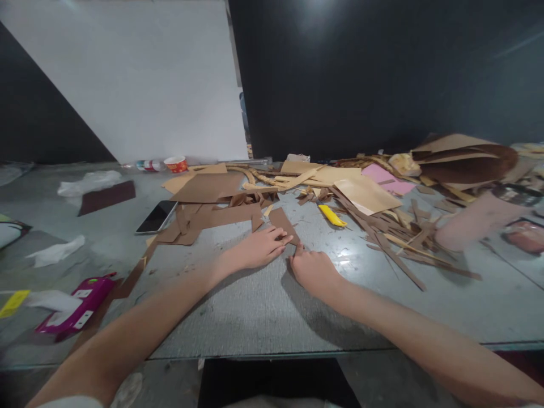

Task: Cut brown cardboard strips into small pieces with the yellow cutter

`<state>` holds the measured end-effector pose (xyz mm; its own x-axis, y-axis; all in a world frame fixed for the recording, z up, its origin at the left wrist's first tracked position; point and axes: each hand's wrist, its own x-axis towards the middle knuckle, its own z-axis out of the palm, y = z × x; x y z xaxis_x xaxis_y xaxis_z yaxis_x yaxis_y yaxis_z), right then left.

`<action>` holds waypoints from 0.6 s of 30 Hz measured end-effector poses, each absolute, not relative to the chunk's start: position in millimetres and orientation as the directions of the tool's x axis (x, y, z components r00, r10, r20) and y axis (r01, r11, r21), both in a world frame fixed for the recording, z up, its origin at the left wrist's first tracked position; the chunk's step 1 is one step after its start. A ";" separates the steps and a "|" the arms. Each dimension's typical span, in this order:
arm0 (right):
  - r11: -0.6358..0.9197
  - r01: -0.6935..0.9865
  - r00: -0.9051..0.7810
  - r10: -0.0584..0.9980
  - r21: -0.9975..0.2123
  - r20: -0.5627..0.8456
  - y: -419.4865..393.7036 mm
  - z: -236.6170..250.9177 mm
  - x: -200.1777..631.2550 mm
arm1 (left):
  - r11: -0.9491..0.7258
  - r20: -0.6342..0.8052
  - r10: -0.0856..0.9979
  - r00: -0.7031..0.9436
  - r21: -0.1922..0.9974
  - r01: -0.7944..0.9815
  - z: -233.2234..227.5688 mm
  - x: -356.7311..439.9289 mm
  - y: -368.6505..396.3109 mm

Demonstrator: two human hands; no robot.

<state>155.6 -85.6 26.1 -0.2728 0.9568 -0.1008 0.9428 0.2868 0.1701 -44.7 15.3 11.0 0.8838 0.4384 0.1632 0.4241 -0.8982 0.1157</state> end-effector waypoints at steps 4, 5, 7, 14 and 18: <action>0.323 0.925 -0.302 0.944 0.200 -0.131 -85.2 33.7 156.8 | -0.907 0.168 0.420 0.892 0.051 0.417 9.9 -42.7 15.6; 0.333 0.921 -0.310 0.941 0.203 -0.137 -84.6 34.8 157.7 | -0.907 0.169 0.419 0.892 0.040 0.419 9.4 -42.5 15.5; 0.349 0.914 -0.325 0.935 0.208 -0.140 -83.6 35.9 159.2 | -0.904 0.169 0.425 0.889 0.030 0.426 8.3 -42.4 15.2; 0.341 0.907 -0.320 0.940 0.249 -0.121 -88.6 29.0 154.9 | -0.902 0.196 0.427 0.882 0.030 0.430 5.2 -43.1 15.0; 0.280 0.929 -0.259 0.959 0.241 -0.116 -90.4 17.6 148.8 | -0.900 0.203 0.427 0.881 0.005 0.435 3.1 -42.2 15.6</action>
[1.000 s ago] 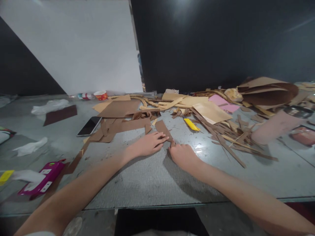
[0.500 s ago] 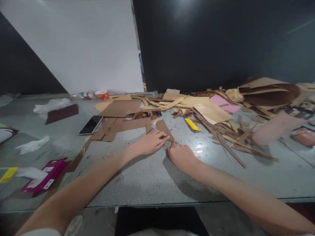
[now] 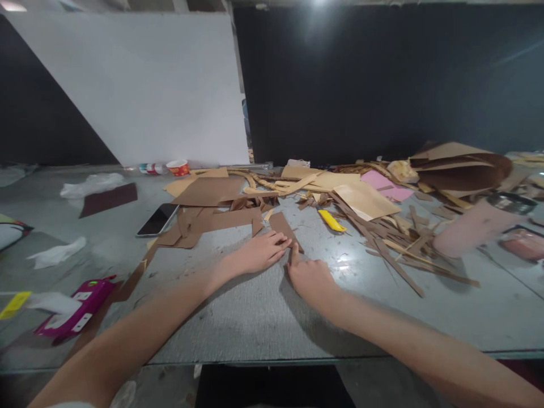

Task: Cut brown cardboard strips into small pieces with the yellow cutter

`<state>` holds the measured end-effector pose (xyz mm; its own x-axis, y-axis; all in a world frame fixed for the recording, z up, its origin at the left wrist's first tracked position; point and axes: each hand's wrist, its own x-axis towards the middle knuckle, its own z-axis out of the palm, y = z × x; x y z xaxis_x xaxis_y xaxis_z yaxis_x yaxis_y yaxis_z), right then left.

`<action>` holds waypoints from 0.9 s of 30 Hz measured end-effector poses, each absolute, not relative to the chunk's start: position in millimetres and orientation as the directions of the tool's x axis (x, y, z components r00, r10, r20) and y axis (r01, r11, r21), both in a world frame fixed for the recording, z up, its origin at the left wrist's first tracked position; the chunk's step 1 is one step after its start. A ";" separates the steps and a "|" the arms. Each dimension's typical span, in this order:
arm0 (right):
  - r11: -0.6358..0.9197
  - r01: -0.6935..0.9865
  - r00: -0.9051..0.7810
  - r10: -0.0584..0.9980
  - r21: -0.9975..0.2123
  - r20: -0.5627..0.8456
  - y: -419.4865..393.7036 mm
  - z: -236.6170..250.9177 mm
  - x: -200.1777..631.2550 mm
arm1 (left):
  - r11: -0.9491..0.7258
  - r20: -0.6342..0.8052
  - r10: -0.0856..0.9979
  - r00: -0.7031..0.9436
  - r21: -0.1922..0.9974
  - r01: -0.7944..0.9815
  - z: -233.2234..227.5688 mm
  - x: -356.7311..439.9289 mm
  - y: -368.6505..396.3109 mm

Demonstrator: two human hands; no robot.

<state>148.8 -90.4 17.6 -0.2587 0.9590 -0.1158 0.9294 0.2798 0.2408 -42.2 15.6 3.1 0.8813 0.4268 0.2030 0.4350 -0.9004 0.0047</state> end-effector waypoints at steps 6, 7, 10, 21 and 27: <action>0.257 0.944 -0.245 0.966 0.208 -0.081 -90.6 16.0 147.2 | -0.896 0.169 0.432 0.886 -0.032 0.443 5.8 -40.3 15.6; 0.259 0.944 -0.247 0.965 0.204 -0.083 -90.1 17.9 147.7 | -0.895 0.162 0.433 0.887 -0.042 0.444 7.4 -39.9 15.3; 0.268 0.943 -0.253 0.962 0.197 -0.099 -86.8 24.9 149.6 | -0.895 0.160 0.434 0.887 -0.041 0.445 11.5 -39.4 14.5; 0.295 0.932 -0.275 0.954 0.211 -0.120 -85.5 32.3 160.1 | -0.893 0.157 0.443 0.883 -0.012 0.450 9.3 -40.3 15.3; 0.296 0.933 -0.271 0.952 0.205 -0.144 -92.0 38.4 161.9 | -0.889 0.168 0.451 0.876 -0.004 0.459 9.7 -42.1 14.5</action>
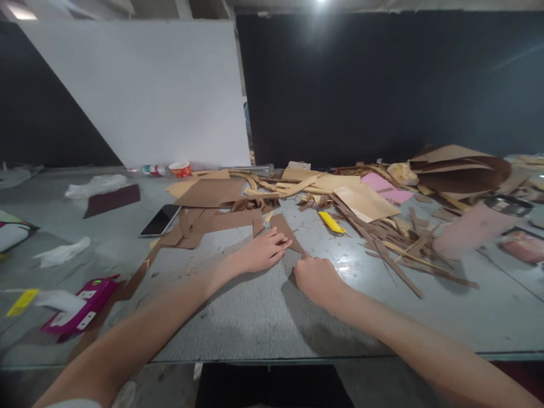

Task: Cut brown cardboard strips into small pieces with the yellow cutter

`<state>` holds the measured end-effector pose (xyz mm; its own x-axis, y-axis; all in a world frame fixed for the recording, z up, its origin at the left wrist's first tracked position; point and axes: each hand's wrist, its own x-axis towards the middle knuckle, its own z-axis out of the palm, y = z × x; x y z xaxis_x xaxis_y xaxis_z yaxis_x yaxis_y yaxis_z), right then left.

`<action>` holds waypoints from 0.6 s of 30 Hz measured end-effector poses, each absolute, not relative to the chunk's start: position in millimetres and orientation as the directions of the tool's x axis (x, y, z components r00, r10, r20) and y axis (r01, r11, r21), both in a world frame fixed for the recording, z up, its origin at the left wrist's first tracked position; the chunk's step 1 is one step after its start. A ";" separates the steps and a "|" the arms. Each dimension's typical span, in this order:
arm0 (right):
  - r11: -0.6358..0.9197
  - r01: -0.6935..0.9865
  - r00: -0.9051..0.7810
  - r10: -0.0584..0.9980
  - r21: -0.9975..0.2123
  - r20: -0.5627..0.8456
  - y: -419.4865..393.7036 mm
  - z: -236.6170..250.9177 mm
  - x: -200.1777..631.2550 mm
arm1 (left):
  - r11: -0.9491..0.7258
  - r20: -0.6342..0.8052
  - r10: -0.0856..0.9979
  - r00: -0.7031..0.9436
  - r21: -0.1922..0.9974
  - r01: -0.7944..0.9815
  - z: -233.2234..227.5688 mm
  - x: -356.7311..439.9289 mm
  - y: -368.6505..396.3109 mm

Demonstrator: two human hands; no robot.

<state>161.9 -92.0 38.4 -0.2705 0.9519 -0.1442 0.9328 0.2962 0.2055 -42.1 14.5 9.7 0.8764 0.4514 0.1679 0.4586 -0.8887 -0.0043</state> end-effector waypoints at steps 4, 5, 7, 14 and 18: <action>0.299 0.927 -0.273 0.952 0.225 -0.141 -100.7 32.4 152.1 | -0.893 0.170 0.440 0.882 -0.021 0.450 6.9 -42.1 14.3; 0.299 0.928 -0.274 0.952 0.223 -0.135 -103.3 30.0 148.7 | -0.894 0.179 0.438 0.881 -0.018 0.448 5.4 -42.0 14.7; 0.319 0.926 -0.298 0.946 0.203 -0.127 -107.7 25.8 142.6 | -0.895 0.201 0.436 0.877 -0.006 0.446 2.0 -41.9 16.0; 0.353 0.920 -0.341 0.935 0.171 -0.094 -104.3 23.6 141.4 | -0.899 0.190 0.432 0.881 0.015 0.438 3.1 -42.1 17.2; 0.252 0.951 -0.241 0.967 0.181 -0.083 -100.1 21.9 145.1 | -0.906 0.163 0.417 0.894 0.001 0.423 6.5 -40.9 18.1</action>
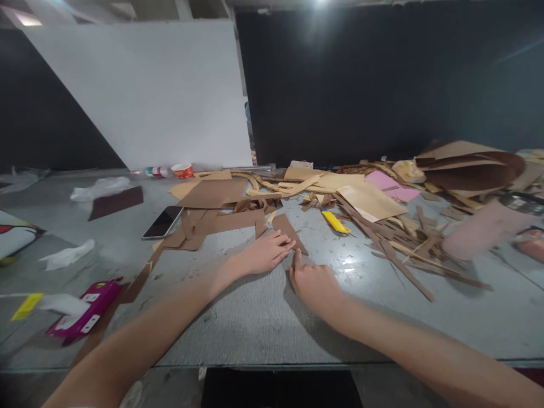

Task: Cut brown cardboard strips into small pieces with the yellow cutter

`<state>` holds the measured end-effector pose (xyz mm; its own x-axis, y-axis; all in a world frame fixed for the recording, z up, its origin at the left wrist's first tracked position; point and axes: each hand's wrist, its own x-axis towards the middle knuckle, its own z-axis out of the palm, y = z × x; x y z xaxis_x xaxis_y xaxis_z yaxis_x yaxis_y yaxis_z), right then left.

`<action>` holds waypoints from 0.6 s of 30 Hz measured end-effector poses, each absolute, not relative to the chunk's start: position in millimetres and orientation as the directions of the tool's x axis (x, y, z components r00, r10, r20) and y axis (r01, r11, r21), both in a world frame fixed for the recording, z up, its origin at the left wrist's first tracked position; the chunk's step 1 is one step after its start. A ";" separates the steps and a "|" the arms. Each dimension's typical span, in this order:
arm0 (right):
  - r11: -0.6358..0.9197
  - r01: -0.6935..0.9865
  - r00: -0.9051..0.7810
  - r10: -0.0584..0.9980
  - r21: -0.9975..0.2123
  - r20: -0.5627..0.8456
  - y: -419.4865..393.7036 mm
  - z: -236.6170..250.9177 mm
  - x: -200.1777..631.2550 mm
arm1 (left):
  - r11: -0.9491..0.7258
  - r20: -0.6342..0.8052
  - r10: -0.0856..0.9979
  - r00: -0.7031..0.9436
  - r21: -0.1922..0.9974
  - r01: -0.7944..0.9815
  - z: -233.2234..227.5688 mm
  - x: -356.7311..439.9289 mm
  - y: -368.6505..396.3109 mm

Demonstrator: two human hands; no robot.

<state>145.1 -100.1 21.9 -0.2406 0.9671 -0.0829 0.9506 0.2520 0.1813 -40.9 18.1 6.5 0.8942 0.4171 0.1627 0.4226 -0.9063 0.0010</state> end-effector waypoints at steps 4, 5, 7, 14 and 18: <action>0.218 0.958 -0.206 0.975 0.185 -0.079 -97.8 18.7 145.3 | -0.900 0.159 0.431 0.888 0.009 0.435 5.2 -38.1 20.2; 0.211 0.961 -0.200 0.977 0.182 -0.078 -97.2 18.3 145.2 | -0.900 0.160 0.431 0.888 0.009 0.435 4.8 -37.4 20.6; 0.202 0.964 -0.190 0.978 0.173 -0.081 -95.9 18.0 145.0 | -0.903 0.163 0.423 0.891 -0.001 0.429 4.7 -36.3 21.0; 0.199 0.964 -0.187 0.979 0.177 -0.083 -93.3 18.6 144.6 | -0.911 0.169 0.400 0.901 -0.033 0.411 5.6 -35.0 21.1; 0.202 0.963 -0.188 0.978 0.181 -0.090 -90.7 19.7 144.8 | -0.910 0.174 0.403 0.899 -0.026 0.413 4.8 -34.8 21.0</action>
<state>144.8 -90.7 19.7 -0.1880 0.9780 -0.0899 0.9626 0.2017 0.1807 -34.8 21.0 4.8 0.8986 0.4028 0.1738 0.4131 -0.9103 -0.0260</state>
